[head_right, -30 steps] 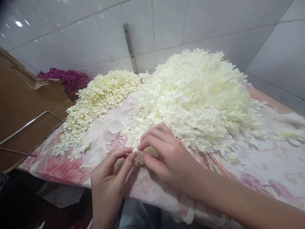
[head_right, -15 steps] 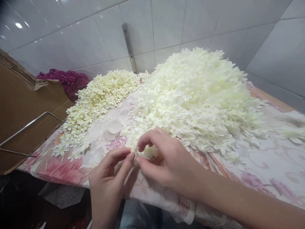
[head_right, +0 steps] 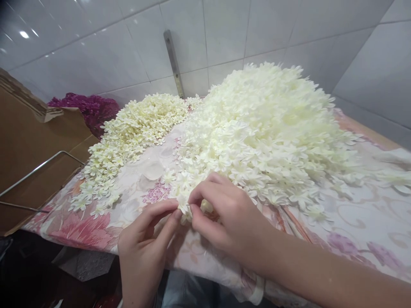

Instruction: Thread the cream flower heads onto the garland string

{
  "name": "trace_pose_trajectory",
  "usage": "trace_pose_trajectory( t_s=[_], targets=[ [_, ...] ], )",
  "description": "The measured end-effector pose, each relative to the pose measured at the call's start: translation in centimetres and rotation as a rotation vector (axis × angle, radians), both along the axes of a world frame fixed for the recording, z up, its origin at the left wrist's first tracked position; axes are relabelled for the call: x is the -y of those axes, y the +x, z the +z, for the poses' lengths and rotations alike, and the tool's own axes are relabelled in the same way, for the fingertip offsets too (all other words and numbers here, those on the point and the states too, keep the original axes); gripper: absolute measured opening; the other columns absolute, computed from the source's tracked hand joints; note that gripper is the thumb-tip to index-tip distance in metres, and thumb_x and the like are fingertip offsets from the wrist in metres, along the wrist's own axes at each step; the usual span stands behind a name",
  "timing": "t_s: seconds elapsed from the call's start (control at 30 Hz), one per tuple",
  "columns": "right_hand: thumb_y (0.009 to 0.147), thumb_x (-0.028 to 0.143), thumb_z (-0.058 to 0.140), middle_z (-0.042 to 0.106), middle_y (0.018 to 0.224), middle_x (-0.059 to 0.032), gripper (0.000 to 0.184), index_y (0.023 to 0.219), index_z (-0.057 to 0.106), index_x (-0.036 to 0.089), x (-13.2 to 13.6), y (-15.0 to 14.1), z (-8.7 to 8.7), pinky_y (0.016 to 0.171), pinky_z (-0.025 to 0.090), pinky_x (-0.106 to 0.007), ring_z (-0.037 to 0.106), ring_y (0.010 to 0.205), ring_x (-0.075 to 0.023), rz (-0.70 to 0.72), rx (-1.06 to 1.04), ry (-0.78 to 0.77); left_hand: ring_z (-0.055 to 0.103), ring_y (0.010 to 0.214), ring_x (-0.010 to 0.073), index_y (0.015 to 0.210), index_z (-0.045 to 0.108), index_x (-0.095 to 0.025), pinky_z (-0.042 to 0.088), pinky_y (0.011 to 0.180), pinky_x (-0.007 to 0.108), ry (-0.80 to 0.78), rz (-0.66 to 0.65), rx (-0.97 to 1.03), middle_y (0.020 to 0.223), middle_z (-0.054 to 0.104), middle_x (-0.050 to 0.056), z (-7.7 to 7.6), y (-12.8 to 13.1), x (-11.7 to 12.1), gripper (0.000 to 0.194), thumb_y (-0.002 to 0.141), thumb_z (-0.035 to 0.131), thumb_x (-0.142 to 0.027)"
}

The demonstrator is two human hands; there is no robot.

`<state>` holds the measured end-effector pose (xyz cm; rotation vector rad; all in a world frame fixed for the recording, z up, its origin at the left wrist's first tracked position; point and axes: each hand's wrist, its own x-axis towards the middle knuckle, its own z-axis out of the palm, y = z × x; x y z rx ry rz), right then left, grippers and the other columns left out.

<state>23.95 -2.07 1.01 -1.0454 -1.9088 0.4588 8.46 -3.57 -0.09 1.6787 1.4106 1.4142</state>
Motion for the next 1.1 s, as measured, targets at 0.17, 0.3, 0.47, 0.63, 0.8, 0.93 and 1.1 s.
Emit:
trace_pose_trajectory(
  t_s=[0.17, 0.3, 0.47, 0.63, 0.8, 0.93, 1.1],
  targets=[
    [0.074, 0.005, 0.052, 0.053, 0.066, 0.001, 0.016, 0.07, 0.051, 0.021, -0.2, 0.0, 0.1, 0.053, 0.039, -0.024, 0.05, 0.061, -0.0124, -0.036, -0.008, -0.012, 0.067, 0.068, 0.0128, 0.079, 0.07, -0.023, 0.052, 0.059, 0.017, -0.015, 0.005, -0.003, 0.075, 0.072, -0.002, 0.1, 0.1, 0.1, 0.006, 0.077, 0.066, -0.018],
    [0.079, 0.009, 0.05, 0.054, 0.068, 0.0012, 0.014, 0.072, 0.052, 0.021, -0.3, 0.3, 0.4, 0.053, 0.04, -0.023, 0.052, 0.06, -0.0115, -0.057, -0.027, -0.078, 0.067, 0.068, 0.012, 0.08, 0.069, -0.023, 0.052, 0.061, 0.017, 0.004, 0.067, -0.014, 0.075, 0.072, -0.002, -0.1, -0.1, 0.0, 0.005, 0.078, 0.066, -0.019],
    [0.081, 0.013, 0.053, 0.054, 0.071, 0.0001, 0.01, 0.075, 0.052, 0.022, -0.3, 0.5, 0.4, 0.053, 0.041, -0.024, 0.053, 0.064, -0.0134, -0.202, 0.001, -0.067, 0.068, 0.067, 0.0121, 0.078, 0.069, -0.021, 0.053, 0.061, 0.016, -0.008, 0.079, -0.009, 0.073, 0.072, -0.002, -0.2, -0.1, -0.2, 0.002, 0.077, 0.067, -0.022],
    [0.083, 0.013, 0.053, 0.059, 0.073, -0.0029, 0.008, 0.082, 0.057, 0.02, -0.3, 0.1, 0.5, 0.064, 0.043, -0.03, 0.052, 0.075, -0.017, 0.042, 0.017, 0.012, 0.068, 0.066, 0.0136, 0.076, 0.07, -0.021, 0.054, 0.06, 0.018, -0.02, 0.026, 0.01, 0.072, 0.073, -0.001, 0.0, -0.1, -0.1, 0.003, 0.077, 0.068, -0.023],
    [0.083, 0.008, 0.052, 0.059, 0.068, -0.0022, 0.015, 0.075, 0.059, 0.018, -0.5, 0.1, 0.9, 0.062, 0.043, -0.028, 0.053, 0.071, -0.0153, 0.096, -0.013, -0.047, 0.069, 0.068, 0.0154, 0.077, 0.071, -0.021, 0.054, 0.061, 0.02, -0.063, -0.052, 0.038, 0.074, 0.073, 0.001, 0.1, -0.1, -0.1, 0.005, 0.078, 0.067, -0.022],
    [0.081, 0.009, 0.055, 0.054, 0.064, -0.0001, 0.018, 0.065, 0.053, 0.018, -0.4, 0.2, 1.1, 0.059, 0.041, -0.025, 0.052, 0.067, -0.0141, 0.074, 0.013, -0.114, 0.067, 0.066, 0.0147, 0.076, 0.07, -0.02, 0.052, 0.059, 0.019, -0.067, -0.01, 0.089, 0.071, 0.071, 0.0, 0.0, 0.1, -0.1, 0.006, 0.078, 0.065, -0.023],
    [0.086, 0.02, 0.054, 0.054, 0.065, 0.0009, 0.022, 0.064, 0.051, 0.019, -0.6, 0.2, 1.0, 0.062, 0.04, -0.026, 0.052, 0.067, -0.0136, 0.015, -0.021, -0.171, 0.065, 0.065, 0.0138, 0.074, 0.068, -0.02, 0.05, 0.058, 0.018, -0.079, 0.042, 0.097, 0.069, 0.069, 0.0, -0.1, 0.2, -0.1, 0.009, 0.078, 0.064, -0.026]
  ],
)
